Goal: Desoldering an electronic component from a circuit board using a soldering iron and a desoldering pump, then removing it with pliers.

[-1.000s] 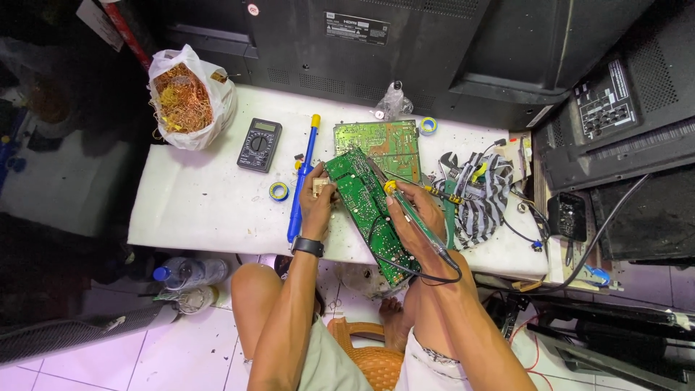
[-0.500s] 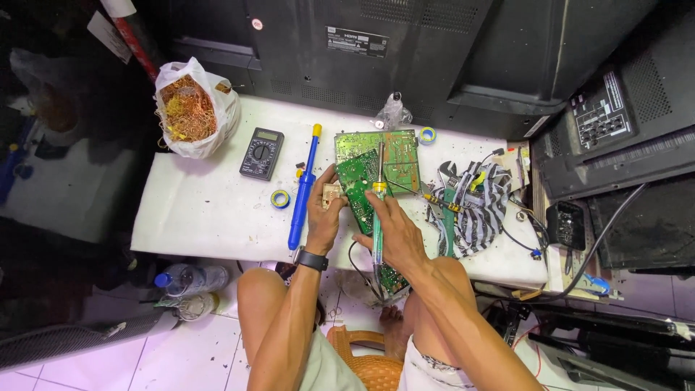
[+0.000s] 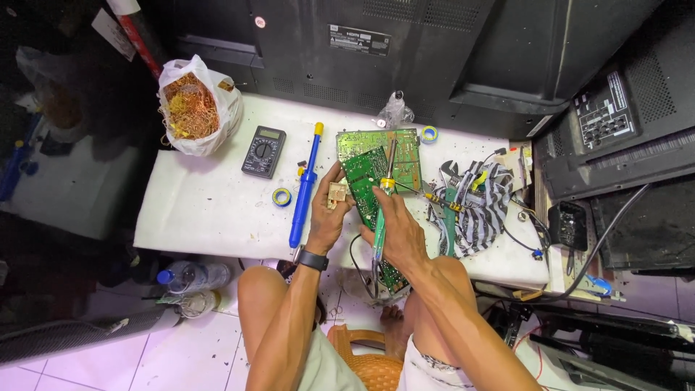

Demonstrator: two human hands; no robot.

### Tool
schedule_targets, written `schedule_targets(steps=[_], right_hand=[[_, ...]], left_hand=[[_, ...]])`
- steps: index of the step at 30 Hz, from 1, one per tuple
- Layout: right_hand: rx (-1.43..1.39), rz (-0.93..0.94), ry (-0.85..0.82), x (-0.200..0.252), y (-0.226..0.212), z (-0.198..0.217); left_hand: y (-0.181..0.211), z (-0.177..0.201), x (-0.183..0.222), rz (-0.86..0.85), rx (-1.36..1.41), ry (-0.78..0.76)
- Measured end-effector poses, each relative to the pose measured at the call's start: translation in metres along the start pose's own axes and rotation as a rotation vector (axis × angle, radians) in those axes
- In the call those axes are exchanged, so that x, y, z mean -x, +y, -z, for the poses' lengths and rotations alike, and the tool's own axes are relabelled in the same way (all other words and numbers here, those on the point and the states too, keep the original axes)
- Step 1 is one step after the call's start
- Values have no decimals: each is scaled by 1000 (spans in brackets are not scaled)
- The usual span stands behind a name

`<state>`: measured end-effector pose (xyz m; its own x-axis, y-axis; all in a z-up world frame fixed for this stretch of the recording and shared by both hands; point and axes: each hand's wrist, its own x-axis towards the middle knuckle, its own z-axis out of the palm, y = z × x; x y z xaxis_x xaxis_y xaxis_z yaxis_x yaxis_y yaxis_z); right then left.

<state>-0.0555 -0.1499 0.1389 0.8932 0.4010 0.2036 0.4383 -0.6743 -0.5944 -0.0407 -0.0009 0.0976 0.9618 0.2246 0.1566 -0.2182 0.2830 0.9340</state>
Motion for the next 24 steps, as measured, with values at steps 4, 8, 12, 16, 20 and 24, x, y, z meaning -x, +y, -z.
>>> schedule_targets(steps=[4, 8, 12, 16, 20, 24], right_hand=[[-38, -5, 29, 0, -2, 2], [-116, -28, 62, 0, 7, 2], [-107, 0, 122, 7, 11, 9], [-132, 51, 205, 16, 25, 7], [-147, 159, 305, 27, 62, 4], [-333, 59, 263, 39, 50, 34]], left_hand=[[0, -4, 2, -15, -29, -27], [-9, -5, 3, -50, -49, -38], [-1, -7, 2, -45, -148, 52], [-7, -9, -3, -68, -277, 196], [-22, -16, -4, -144, -515, 271], [-20, -34, 2, -241, -430, 151]])
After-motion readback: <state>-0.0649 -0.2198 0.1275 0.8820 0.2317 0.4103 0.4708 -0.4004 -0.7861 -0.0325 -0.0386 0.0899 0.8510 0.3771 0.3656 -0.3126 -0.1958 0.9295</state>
